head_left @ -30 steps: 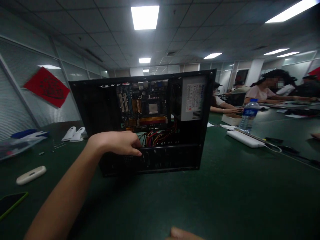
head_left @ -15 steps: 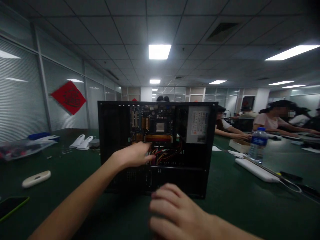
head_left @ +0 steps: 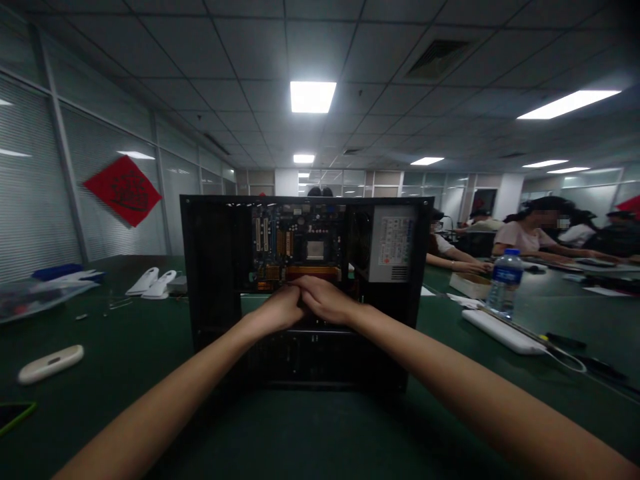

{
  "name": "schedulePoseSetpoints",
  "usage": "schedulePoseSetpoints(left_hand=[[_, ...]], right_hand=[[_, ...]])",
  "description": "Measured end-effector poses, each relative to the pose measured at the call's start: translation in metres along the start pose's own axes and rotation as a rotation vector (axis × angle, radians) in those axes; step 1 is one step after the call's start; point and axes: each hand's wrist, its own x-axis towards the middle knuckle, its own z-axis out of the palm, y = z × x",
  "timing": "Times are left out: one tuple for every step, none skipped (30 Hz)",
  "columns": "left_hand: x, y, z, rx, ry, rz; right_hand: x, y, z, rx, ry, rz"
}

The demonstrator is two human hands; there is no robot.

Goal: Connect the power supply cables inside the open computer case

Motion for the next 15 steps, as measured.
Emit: schedulePoseSetpoints(left_hand=[[0.0, 0.001, 0.0, 0.003, 0.026, 0.013], [0.0, 0.001, 0.0, 0.004, 0.047, 0.022], [0.0, 0.002, 0.0, -0.003, 0.057, 0.033], [-0.001, 0.003, 0.0, -0.013, 0.064, 0.043], [-0.001, 0.004, 0.001, -0.021, 0.07, 0.051], [-0.002, 0.005, 0.001, -0.026, 0.076, 0.059], [-0.003, 0.006, 0.001, -0.027, 0.082, 0.071], [-0.004, 0.008, 0.0, -0.023, 0.088, 0.087], [-0.005, 0.009, 0.0, -0.014, 0.092, 0.101], [-0.006, 0.011, -0.001, 0.003, 0.092, 0.115], [-0.007, 0.013, -0.002, 0.027, 0.09, 0.125], [-0.008, 0.015, -0.003, 0.061, 0.096, 0.123], [-0.008, 0.017, -0.004, 0.105, 0.106, 0.113], [-0.009, 0.018, -0.005, 0.151, 0.121, 0.099], [-0.009, 0.018, -0.005, 0.191, 0.131, 0.086]], right_hand=[[0.0, 0.0, 0.0, 0.003, -0.006, 0.019], [0.001, 0.001, 0.0, 0.003, -0.021, 0.046], [0.002, 0.001, 0.0, 0.0, -0.042, 0.078], [0.004, 0.001, 0.001, -0.007, -0.064, 0.113], [0.005, 0.001, 0.002, -0.019, -0.081, 0.143], [0.005, 0.002, 0.002, -0.037, -0.093, 0.163], [0.005, 0.002, 0.003, -0.059, -0.099, 0.171], [0.004, 0.003, 0.003, -0.084, -0.098, 0.168], [0.003, 0.003, 0.003, -0.104, -0.089, 0.156], [0.001, 0.003, 0.003, -0.114, -0.069, 0.137], [-0.001, 0.003, 0.002, -0.114, -0.044, 0.116], [-0.003, 0.003, 0.001, -0.102, -0.018, 0.102], [-0.005, 0.003, 0.0, -0.08, 0.005, 0.099], [-0.007, 0.002, -0.002, -0.05, 0.017, 0.112], [-0.008, 0.001, -0.003, -0.014, 0.012, 0.14]])
